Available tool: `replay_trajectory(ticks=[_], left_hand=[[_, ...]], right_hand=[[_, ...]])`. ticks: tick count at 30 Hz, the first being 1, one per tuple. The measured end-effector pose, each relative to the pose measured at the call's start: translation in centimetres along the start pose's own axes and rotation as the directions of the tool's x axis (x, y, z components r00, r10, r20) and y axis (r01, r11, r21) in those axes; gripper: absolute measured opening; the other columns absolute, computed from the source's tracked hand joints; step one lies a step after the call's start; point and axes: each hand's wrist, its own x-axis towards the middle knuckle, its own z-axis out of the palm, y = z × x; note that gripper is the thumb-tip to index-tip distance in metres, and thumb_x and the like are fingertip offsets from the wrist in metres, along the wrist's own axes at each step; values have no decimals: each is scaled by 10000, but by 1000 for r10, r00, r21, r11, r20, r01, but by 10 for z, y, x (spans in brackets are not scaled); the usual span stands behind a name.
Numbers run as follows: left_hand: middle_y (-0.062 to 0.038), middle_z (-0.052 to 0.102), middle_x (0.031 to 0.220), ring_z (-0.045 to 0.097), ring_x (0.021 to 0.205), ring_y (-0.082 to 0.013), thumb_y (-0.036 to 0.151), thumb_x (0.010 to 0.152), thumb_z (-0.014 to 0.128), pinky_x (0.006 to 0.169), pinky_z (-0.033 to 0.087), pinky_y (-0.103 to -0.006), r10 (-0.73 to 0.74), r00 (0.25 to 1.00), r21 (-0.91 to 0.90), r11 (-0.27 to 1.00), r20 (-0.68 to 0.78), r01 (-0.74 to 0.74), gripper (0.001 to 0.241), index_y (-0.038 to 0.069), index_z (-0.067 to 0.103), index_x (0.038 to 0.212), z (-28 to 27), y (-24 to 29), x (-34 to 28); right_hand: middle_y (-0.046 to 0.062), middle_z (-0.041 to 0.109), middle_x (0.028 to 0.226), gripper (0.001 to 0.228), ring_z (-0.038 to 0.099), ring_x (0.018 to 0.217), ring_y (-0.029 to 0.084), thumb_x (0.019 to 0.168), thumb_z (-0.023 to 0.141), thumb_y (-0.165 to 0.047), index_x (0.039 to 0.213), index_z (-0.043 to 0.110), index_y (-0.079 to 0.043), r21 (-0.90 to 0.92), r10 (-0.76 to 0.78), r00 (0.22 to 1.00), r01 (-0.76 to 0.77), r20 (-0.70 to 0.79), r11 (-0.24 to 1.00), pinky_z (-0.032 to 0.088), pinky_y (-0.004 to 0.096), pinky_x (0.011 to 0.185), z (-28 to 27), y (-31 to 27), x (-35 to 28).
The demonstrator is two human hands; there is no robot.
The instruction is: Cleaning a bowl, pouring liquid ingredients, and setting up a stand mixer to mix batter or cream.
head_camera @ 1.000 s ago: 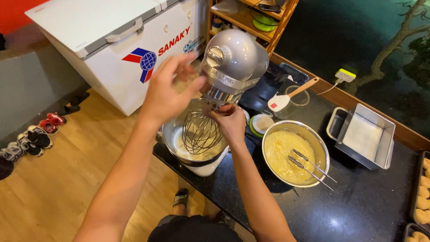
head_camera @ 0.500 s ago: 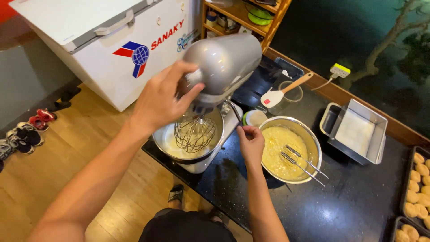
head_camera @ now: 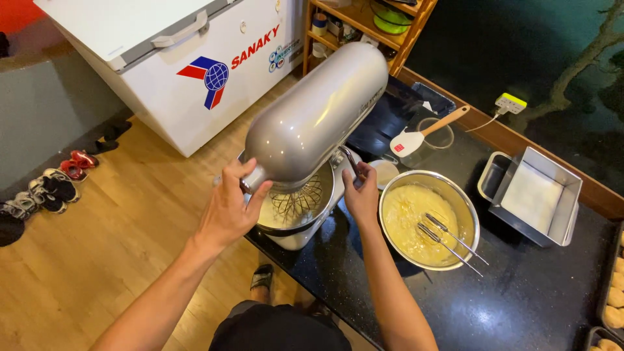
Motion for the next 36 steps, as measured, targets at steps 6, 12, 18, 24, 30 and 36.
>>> replay_trajectory(ticks=[6, 12, 18, 24, 30, 36], left_hand=[[-298, 647, 1155, 698, 943, -405, 196, 964, 744, 785, 553, -456, 21, 1000, 45, 999, -23, -20, 500, -14, 399, 1260, 6, -13, -14], [-318, 643, 1195, 706, 909, -385, 210, 952, 747, 737, 563, -435, -5, 1000, 34, 999, -18, 5, 498, -7, 403, 1240, 4, -8, -11], [-274, 666, 1116, 709, 831, -348, 214, 956, 746, 716, 559, -429, -43, 999, 9, 999, 8, 43, 497, -4, 403, 1241, 3, -10, -12], [-241, 649, 1154, 716, 811, -279, 226, 942, 740, 620, 579, -376, -182, 979, -44, 981, 90, 187, 507, 4, 381, 1222, 1, -7, -7], [-176, 620, 1035, 678, 849, -225, 145, 982, 746, 703, 539, -328, 17, 1000, -62, 998, 9, -17, 484, 16, 364, 1249, 1, -11, -7], [-133, 614, 1028, 658, 831, -161, 93, 929, 776, 670, 544, -278, -44, 998, -144, 989, -38, 38, 492, 26, 412, 1254, 6, -10, -8]], right_hand=[[151, 696, 1234, 528, 693, 1044, 197, 943, 727, -313, 1318, 531, 1, 63, 38, 999, -38, 4, 997, 555, 337, 901, 2, 2, -3], [76, 687, 875, 460, 635, 755, 118, 939, 717, -295, 1266, 555, -15, 99, 134, 989, -139, 60, 985, 531, 264, 708, -4, -26, -8], [95, 625, 783, 329, 564, 684, 160, 985, 678, -273, 1170, 573, -23, 69, 11, 1000, -11, 9, 998, 467, 314, 621, -12, -83, -6], [181, 659, 781, 356, 651, 714, 307, 1063, 532, -356, 1034, 558, -3, -129, -93, 988, 77, -126, 989, 501, 445, 682, -13, -81, 48], [296, 620, 869, 404, 602, 827, 470, 1104, 409, -315, 945, 549, 29, -191, -181, 969, 149, -168, 970, 461, 517, 752, -8, -18, 104], [304, 613, 883, 447, 596, 851, 475, 1054, 360, -316, 867, 565, 35, -143, -82, 969, 49, -235, 989, 452, 523, 790, 17, 55, 133]])
